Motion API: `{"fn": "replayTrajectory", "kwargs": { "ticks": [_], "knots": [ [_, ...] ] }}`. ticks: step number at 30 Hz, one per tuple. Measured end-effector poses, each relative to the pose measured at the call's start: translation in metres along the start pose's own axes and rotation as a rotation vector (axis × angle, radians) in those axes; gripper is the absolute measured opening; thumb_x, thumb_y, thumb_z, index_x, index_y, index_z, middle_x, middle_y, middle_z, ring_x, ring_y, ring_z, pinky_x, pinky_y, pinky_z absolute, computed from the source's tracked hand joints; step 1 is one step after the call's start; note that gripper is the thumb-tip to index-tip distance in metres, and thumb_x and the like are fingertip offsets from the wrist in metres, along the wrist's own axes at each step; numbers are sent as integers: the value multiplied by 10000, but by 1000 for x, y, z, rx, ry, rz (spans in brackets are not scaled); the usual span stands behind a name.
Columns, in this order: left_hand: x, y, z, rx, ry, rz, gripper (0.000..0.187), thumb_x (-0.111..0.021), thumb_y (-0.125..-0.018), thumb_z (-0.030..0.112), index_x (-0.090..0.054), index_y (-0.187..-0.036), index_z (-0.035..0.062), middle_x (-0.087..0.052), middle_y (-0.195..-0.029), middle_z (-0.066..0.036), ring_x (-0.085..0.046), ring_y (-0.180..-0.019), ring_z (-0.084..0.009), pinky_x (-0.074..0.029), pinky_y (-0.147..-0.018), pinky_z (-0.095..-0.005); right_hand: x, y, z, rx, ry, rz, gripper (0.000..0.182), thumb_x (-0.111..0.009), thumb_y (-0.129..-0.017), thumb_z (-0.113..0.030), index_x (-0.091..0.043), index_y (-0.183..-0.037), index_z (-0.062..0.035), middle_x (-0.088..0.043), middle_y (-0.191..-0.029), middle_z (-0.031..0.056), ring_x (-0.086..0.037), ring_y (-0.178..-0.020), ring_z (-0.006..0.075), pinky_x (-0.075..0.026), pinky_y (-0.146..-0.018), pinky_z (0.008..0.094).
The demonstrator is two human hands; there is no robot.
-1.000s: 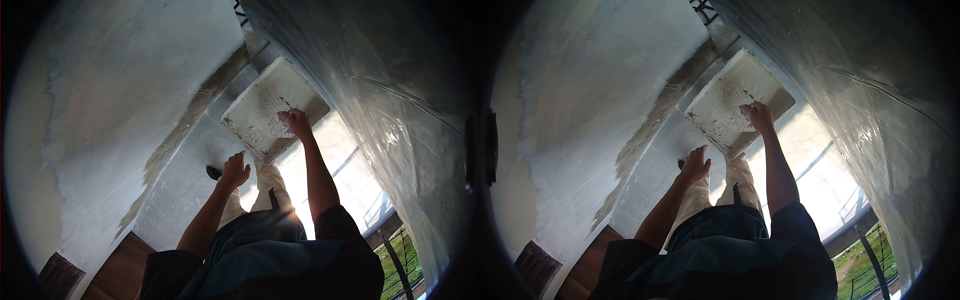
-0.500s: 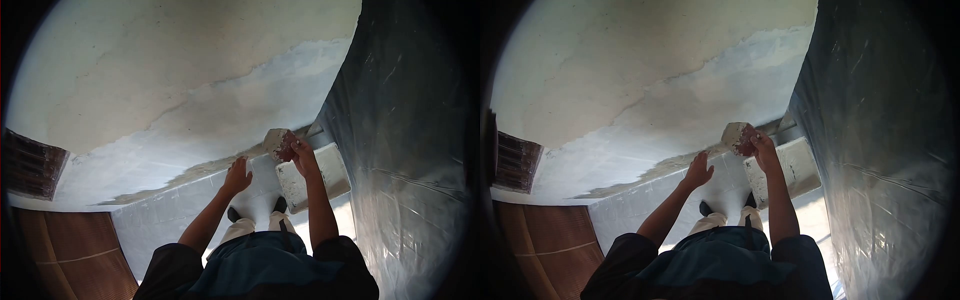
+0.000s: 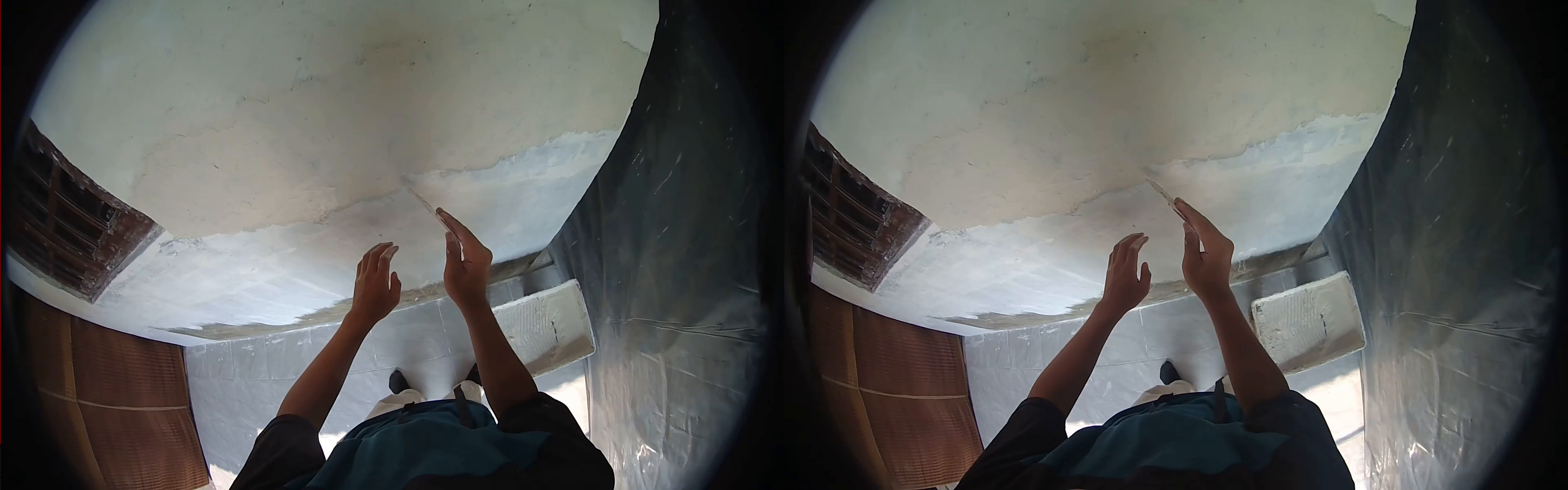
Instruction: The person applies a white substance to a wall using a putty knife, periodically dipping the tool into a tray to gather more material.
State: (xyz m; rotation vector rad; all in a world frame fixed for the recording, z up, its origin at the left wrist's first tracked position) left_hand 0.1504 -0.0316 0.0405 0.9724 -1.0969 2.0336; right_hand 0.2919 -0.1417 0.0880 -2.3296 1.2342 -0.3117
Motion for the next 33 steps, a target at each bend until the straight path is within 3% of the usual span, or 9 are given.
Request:
{"fn": "replayTrajectory", "kwargs": {
  "ticks": [1,2,3,5,6,8,12,14,33],
  "knots": [
    [4,1,-3,1,-1,4,523,-554,-729,-17,-436,-1237,28,-454,-1264,-160,-417,-1207,-339,-350,-998,-448,-5,3,-6,172,105,32,283,-497,-878,29,-576,-1150,26,-644,-1083,162,-627,-1023,255,-492,-886,336],
    [7,1,-5,-13,-4,-2,520,-550,-727,-19,-441,-1233,29,-461,-1255,-155,-419,-1206,-336,-349,-999,-449,-9,7,-5,175,100,60,304,-501,-849,57,-595,-1134,8,-633,-1109,163,-588,-1088,327,-474,-935,385],
    [9,1,-7,-29,-7,-10,516,-546,-725,-21,-446,-1229,29,-469,-1245,-151,-420,-1204,-332,-347,-1000,-449,-12,8,-1,179,99,57,304,-501,-849,57,-595,-1134,8,-633,-1109,163,-588,-1088,327,-474,-935,385],
    [12,1,-11,-46,-18,-18,516,-545,-725,-20,-446,-1229,31,-471,-1241,-147,-421,-1204,-329,-347,-1001,-449,-19,13,-2,416,302,116,285,-476,-878,39,-597,-1133,2,-629,-1122,166,-582,-1106,320,-479,-919,413],
    [13,2,-13,-64,-29,-33,516,-544,-725,-19,-447,-1230,33,-473,-1236,-144,-421,-1204,-326,-346,-1002,-448,-22,15,2,412,298,119,285,-476,-878,39,-597,-1133,2,-629,-1122,166,-582,-1106,320,-479,-919,413],
    [14,3,-17,-74,-26,-50,516,-546,-725,-19,-448,-1229,36,-470,-1238,-142,-420,-1205,-324,-344,-1004,-446,-29,18,5,520,427,145,297,-487,-859,60,-602,-1125,-8,-624,-1126,162,-557,-1128,357,-452,-947,472],
    [16,7,-27,-32,2,-70,518,-552,-724,-15,-453,-1229,45,-465,-1244,-139,-417,-1208,-322,-343,-1006,-441,-41,23,18,543,482,180,302,-495,-850,67,-605,-1121,-13,-622,-1132,156,-546,-1141,358,-422,-971,506],
    [17,12,-33,-43,1,-78,517,-554,-724,-14,-454,-1228,45,-465,-1244,-139,-417,-1208,-322,-344,-1006,-440,-45,26,24,519,505,257,298,-539,-826,31,-636,-1095,-50,-643,-1118,111,-551,-1149,312,-408,-970,468],
    [17,50,-67,-24,-5,-200,467,-585,-744,-11,-471,-1191,63,-459,-1246,-151,-424,-1186,-345,-359,-993,-447,-104,28,68,490,682,437,389,-544,-781,-1,-641,-1137,-123,-608,-1212,50,-508,-1186,317,-345,-982,479]
  ]
}}
Point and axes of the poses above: each hand's wrist, its own y-axis away from the middle knuckle, its own x-axis out of the back of the hand, z = x × y, the point moved 5 cm from there along -y, towards the middle knuckle
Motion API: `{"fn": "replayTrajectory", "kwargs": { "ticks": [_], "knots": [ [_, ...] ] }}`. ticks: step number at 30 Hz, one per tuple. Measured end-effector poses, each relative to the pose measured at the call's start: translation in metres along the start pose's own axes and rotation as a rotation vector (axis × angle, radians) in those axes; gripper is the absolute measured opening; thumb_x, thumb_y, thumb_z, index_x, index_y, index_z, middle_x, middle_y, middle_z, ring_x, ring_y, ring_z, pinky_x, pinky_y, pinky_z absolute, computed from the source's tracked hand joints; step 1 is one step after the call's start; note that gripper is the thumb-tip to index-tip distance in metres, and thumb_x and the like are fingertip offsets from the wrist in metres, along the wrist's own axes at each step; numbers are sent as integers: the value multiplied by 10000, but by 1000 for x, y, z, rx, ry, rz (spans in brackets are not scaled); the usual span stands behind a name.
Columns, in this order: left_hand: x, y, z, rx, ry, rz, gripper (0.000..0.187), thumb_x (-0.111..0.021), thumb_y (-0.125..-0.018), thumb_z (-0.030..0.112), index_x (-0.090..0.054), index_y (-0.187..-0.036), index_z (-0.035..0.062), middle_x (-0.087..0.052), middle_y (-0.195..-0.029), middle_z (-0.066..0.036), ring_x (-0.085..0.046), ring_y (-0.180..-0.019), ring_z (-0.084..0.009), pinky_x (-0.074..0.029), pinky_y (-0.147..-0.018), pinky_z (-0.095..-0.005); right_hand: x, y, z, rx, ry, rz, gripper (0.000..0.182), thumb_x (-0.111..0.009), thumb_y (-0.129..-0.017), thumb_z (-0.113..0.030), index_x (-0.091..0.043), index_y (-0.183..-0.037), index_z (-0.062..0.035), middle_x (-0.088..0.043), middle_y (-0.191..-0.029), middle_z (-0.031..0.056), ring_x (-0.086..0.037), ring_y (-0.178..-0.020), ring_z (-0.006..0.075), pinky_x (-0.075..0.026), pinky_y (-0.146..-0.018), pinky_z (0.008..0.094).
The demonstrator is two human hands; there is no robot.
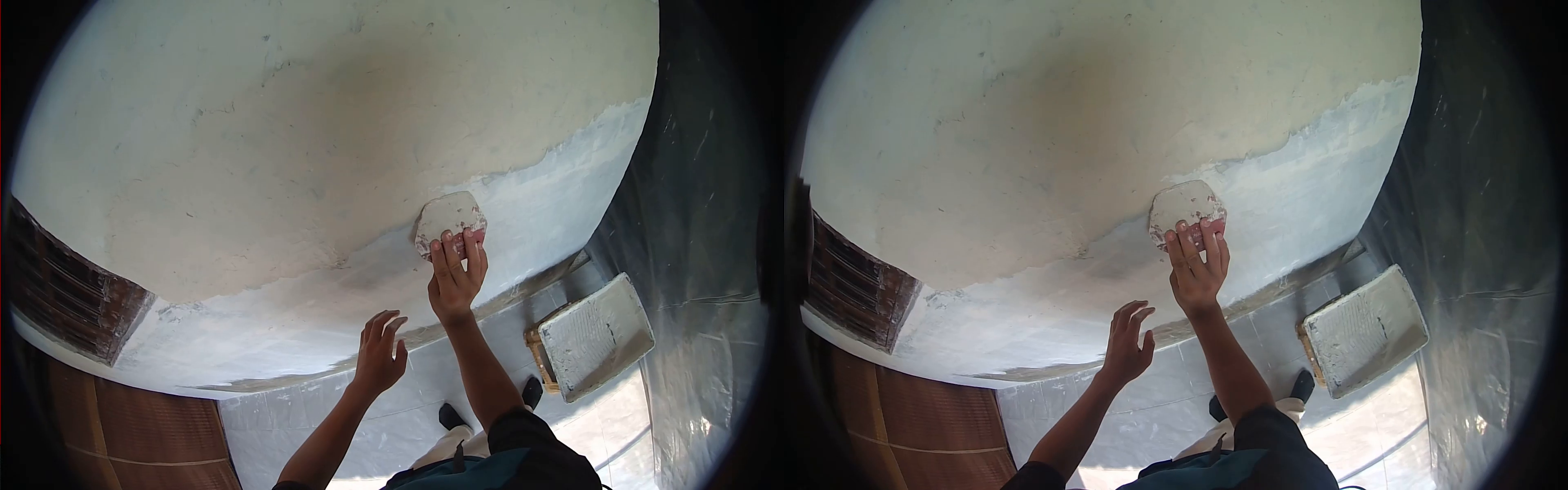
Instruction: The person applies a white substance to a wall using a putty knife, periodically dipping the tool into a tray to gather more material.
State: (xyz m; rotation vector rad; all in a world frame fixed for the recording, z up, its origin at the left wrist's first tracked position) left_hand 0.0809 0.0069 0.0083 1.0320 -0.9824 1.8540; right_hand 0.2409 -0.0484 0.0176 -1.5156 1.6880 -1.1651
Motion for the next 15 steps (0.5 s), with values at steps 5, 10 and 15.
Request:
{"fn": "replayTrajectory", "kwargs": {
  "ticks": [5,10,15],
  "knots": [
    [-3,7,-12,-8,6,-26,436,-583,-745,-10,-491,-1165,64,-467,-1237,-151,-425,-1183,-345,-360,-991,-447,-12,7,1,1,67,43,401,-545,-765,-1,-642,-1135,-124,-606,-1217,45,-511,-1184,311,-342,-978,462],
    [-11,13,-22,13,-3,-57,429,-584,-748,-8,-499,-1162,65,-468,-1236,-155,-421,-1186,-341,-355,-996,-444,-19,20,5,-8,94,68,415,-537,-749,15,-642,-1128,-119,-609,-1214,40,-514,-1184,304,-300,-964,451],
    [-20,11,-21,-4,12,-72,433,-579,-749,-16,-501,-1166,66,-468,-1234,-156,-418,-1189,-342,-350,-1002,-442,-18,31,6,5,138,56,396,-554,-758,-20,-652,-1117,-155,-617,-1202,-4,-531,-1171,235,-257,-958,439]
  ]
}}
Point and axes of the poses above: each hand's wrist, its own y-axis away from the middle knuckle, its own x-axis out of the back of the hand, z = x × y, the point moved 5 cm from there along -y, towards the middle knuckle
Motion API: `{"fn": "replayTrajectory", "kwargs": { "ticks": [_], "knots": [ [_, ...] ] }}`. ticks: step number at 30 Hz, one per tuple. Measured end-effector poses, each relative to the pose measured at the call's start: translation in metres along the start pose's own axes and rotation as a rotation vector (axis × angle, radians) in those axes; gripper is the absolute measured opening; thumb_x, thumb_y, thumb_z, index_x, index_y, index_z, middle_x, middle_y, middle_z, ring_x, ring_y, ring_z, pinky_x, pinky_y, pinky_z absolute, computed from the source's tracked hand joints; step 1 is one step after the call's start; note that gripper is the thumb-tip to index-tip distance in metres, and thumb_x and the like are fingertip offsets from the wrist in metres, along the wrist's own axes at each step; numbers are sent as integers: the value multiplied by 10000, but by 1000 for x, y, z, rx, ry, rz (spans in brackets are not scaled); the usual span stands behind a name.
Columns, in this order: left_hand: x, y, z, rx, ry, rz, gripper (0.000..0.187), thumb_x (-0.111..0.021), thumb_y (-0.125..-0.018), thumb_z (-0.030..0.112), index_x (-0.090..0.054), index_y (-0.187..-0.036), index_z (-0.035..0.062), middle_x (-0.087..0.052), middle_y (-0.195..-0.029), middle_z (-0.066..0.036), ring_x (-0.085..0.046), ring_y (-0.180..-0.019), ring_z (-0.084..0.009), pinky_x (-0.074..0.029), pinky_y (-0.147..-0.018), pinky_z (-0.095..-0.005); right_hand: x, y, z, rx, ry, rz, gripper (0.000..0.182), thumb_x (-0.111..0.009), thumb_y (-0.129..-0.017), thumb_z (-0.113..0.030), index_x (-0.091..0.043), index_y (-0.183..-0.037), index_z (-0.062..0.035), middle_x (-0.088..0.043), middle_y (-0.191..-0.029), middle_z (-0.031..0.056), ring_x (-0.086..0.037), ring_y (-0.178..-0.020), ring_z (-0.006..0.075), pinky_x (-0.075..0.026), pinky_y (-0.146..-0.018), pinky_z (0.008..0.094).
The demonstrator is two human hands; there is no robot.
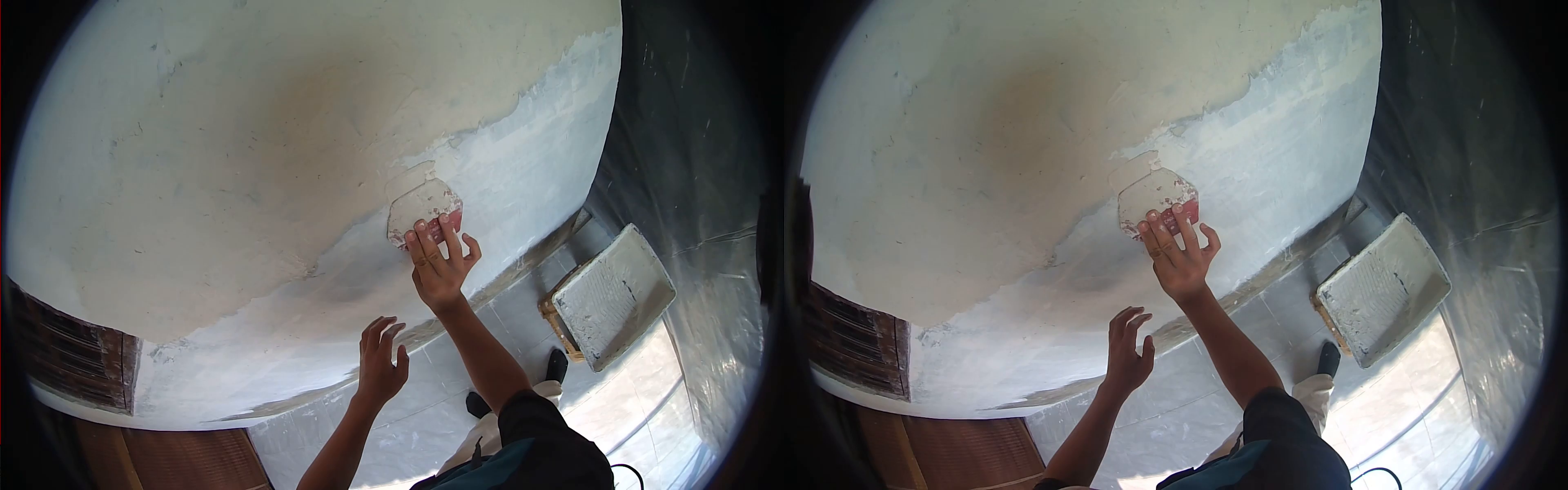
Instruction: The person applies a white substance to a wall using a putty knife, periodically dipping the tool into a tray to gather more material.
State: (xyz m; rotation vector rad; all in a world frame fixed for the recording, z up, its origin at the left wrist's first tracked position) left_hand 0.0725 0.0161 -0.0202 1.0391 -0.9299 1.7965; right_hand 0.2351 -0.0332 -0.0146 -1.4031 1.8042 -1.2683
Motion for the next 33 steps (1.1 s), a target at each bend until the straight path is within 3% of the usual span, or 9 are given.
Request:
{"fn": "replayTrajectory", "kwargs": {
  "ticks": [7,9,13,15,18,22,29,31,33],
  "knots": [
    [10,-12,22,-11,69,95,444,-576,-742,-31,-496,-1170,54,-470,-1228,-162,-419,-1188,-343,-340,-1009,-436,53,15,0,5,43,-251,370,-561,-763,-25,-646,-1106,-136,-625,-1176,2,-537,-1156,229,-246,-975,435],
    [15,-19,29,-17,114,144,489,-574,-729,-33,-474,-1202,42,-470,-1224,-175,-423,-1183,-341,-339,-1008,-433,75,7,5,-71,-99,-332,346,-521,-781,50,-628,-1077,-93,-627,-1143,74,-574,-1086,259,-343,-937,438],
    [23,-35,40,3,191,260,520,-567,-727,-27,-445,-1228,37,-468,-1222,-184,-434,-1165,-354,-348,-985,-450,102,-62,17,-56,-294,-366,252,-500,-831,60,-599,-1034,-54,-636,-1042,112,-601,-987,280,-441,-846,405],
    [30,-44,51,-3,203,308,520,-565,-728,-29,-444,-1230,36,-472,-1219,-183,-435,-1161,-357,-351,-981,-449,96,-105,23,-60,-374,-521,185,-505,-862,35,-567,-1026,-22,-629,-953,129,-598,-917,305,-478,-777,388],
    [32,-58,63,-5,216,349,499,-558,-732,-25,-458,-1217,35,-482,-1211,-174,-445,-1154,-353,-367,-969,-447,92,-157,26,-10,-407,-582,171,-536,-860,13,-549,-1029,-8,-614,-924,170,-597,-845,349,-483,-740,393],
    [30,-75,73,-33,220,389,488,-555,-732,-21,-472,-1208,48,-490,-1195,-167,-457,-1138,-348,-385,-954,-443,84,-195,15,110,-415,-728,192,-534,-857,18,-545,-1046,-9,-614,-956,185,-598,-866,360,-485,-753,391],
    [34,-91,74,20,175,465,495,-552,-738,-13,-464,-1221,48,-485,-1193,-159,-458,-1129,-341,-391,-947,-442,56,-210,12,225,-437,-728,217,-534,-846,45,-543,-1058,-2,-617,-944,184,-609,-845,352,-491,-739,370],
    [35,-92,74,45,174,474,498,-553,-739,-9,-461,-1226,47,-483,-1195,-162,-457,-1128,-343,-392,-946,-442,59,-225,23,111,-472,-651,218,-523,-847,64,-541,-1057,7,-625,-907,181,-631,-797,328,-497,-698,329],
    [35,-93,74,69,178,481,502,-554,-741,-4,-457,-1231,46,-480,-1197,-165,-455,-1127,-345,-392,-944,-443,68,-233,30,152,-454,-513,199,-512,-858,62,-537,-1048,11,-633,-895,178,-648,-783,292,-497,-666,298]
  ]
}}
Point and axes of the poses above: each hand's wrist, its own y-axis away from the middle knuckle, its own x-axis out of the back of the hand, z = x × y, the point moved 5 cm from there along -y, towards the middle knuckle
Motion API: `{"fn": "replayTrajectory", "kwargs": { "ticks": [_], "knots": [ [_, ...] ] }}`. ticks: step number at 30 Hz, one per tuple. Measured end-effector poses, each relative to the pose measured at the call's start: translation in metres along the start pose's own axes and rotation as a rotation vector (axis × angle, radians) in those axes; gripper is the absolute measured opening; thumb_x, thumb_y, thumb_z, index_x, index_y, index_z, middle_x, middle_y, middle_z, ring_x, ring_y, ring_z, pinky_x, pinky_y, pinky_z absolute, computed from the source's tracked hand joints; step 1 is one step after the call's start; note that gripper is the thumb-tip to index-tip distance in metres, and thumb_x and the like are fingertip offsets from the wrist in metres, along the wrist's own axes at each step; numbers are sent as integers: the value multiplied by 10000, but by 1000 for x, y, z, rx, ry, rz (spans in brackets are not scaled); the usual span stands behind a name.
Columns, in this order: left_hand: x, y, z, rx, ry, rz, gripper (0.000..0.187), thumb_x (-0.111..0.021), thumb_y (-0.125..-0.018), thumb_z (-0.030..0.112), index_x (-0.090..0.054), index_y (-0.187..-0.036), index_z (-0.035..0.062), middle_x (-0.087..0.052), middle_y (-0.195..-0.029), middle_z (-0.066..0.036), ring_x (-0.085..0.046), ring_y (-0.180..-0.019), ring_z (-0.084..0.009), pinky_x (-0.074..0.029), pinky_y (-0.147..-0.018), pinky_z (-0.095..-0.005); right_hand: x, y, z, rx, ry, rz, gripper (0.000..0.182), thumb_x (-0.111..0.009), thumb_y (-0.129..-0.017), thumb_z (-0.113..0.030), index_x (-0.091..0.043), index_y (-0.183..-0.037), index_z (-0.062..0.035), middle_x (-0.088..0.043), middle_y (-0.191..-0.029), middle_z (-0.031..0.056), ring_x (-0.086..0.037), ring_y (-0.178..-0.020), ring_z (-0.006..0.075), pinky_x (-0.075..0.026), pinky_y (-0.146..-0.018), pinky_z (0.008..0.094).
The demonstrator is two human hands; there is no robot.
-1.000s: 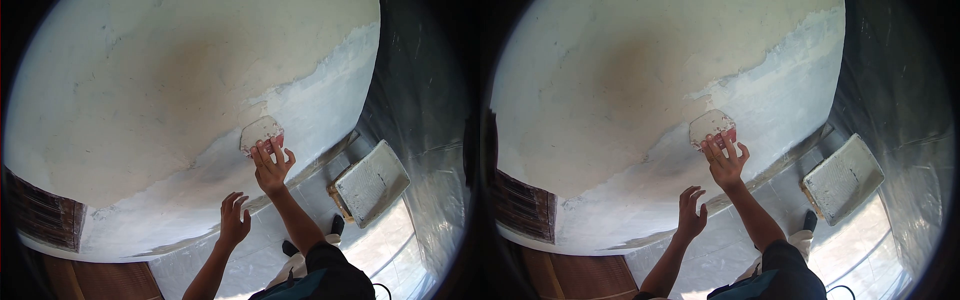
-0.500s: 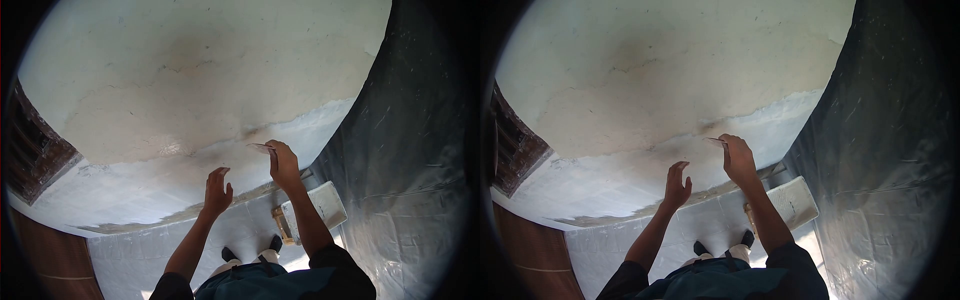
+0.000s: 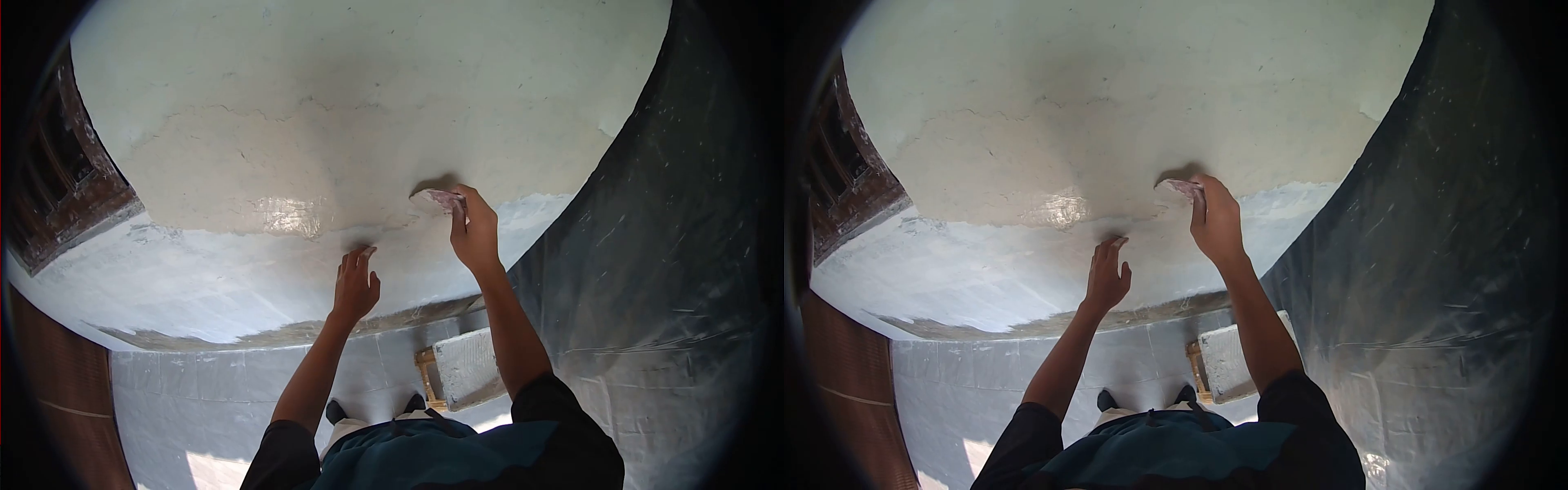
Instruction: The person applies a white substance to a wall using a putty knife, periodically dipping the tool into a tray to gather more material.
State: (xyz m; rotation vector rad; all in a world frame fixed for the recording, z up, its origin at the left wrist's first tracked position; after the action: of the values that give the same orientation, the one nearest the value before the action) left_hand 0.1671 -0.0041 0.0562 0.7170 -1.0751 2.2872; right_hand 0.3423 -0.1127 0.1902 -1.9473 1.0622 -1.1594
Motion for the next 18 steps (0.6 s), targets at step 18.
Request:
{"fn": "replayTrajectory", "kwargs": {
  "ticks": [18],
  "knots": [
    [-2,-3,-1,30,-59,13,498,-560,-745,40,-455,-1231,18,-457,-1222,-160,-436,-1141,-345,-384,-945,-453,-13,-1,-1,-88,-95,-41,236,-518,-824,85,-527,-1045,5,-623,-882,179,-648,-757,263,-491,-656,291]
  ]
}}
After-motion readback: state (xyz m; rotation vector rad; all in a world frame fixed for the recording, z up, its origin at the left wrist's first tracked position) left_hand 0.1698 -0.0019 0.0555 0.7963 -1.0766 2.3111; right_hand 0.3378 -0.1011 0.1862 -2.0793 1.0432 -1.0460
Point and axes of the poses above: each hand's wrist, its own y-axis away from the middle knuckle, its own x-axis out of the back of the hand, z = x × y, the point moved 5 cm from there along -y, towards the middle knuckle
